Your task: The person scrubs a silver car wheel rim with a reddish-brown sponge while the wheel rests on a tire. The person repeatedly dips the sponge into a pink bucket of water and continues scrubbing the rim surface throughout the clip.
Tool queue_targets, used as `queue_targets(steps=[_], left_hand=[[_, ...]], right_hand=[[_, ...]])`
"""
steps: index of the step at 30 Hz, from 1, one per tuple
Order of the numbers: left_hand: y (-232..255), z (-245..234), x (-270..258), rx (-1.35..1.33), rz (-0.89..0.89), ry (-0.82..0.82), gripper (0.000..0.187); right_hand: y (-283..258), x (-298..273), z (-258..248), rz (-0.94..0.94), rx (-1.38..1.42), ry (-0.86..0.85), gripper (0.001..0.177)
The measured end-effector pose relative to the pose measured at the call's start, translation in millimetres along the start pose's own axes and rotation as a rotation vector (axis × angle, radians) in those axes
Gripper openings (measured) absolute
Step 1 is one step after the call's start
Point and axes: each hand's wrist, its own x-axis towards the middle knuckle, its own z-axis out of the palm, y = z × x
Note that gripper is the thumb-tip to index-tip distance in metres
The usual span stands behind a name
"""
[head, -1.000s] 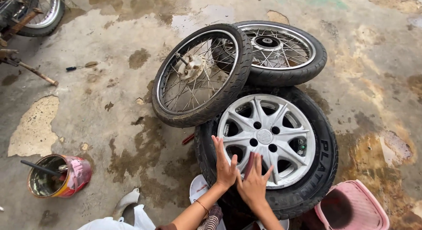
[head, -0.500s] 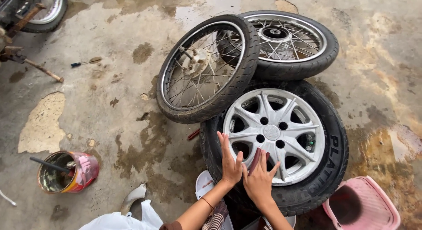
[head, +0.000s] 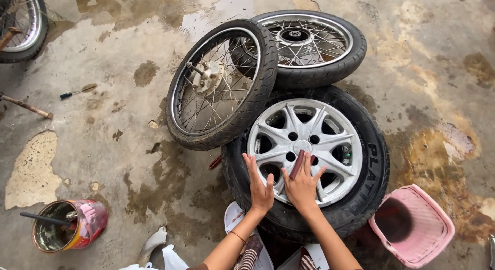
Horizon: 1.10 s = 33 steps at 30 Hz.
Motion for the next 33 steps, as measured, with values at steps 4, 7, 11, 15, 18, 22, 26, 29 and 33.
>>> queue_targets(steps=[4,7,11,15,18,22,26,29,33], left_hand=[[2,-1,1,0.016,0.02,-0.011,0.072],[3,-1,1,0.026,0.037,-0.026,0.071],[4,0,0,0.03,0.039,-0.038,0.07],[3,0,-1,0.043,0.038,-0.046,0.07],[17,-3,0,-0.02,-0.046,-0.06,0.072],[19,-6,0,-0.057,-0.076,-0.083,0.075],[18,-4,3,-0.054,-0.058,-0.061,0.073],[18,-5,2,-0.058,-0.052,-0.062,0.073],[15,-4,2,-0.056,-0.047,-0.057,0.073]], right_hand=[[0,-2,4,-0.003,-0.019,0.011,0.072],[1,-3,8,-0.001,-0.024,0.022,0.071],[1,-4,10,0.001,-0.034,0.029,0.069],[0,-7,9,0.016,-0.039,-0.002,0.065],[-8,-26,-2,0.08,0.147,-0.273,0.079],[-27,-68,-18,-0.026,0.116,-0.216,0.078],[-32,-83,-48,-0.013,0.31,-0.316,0.072],[-23,-63,-79,0.215,0.576,-0.44,0.057],[4,-30,-83,0.329,0.698,-0.248,0.048]])
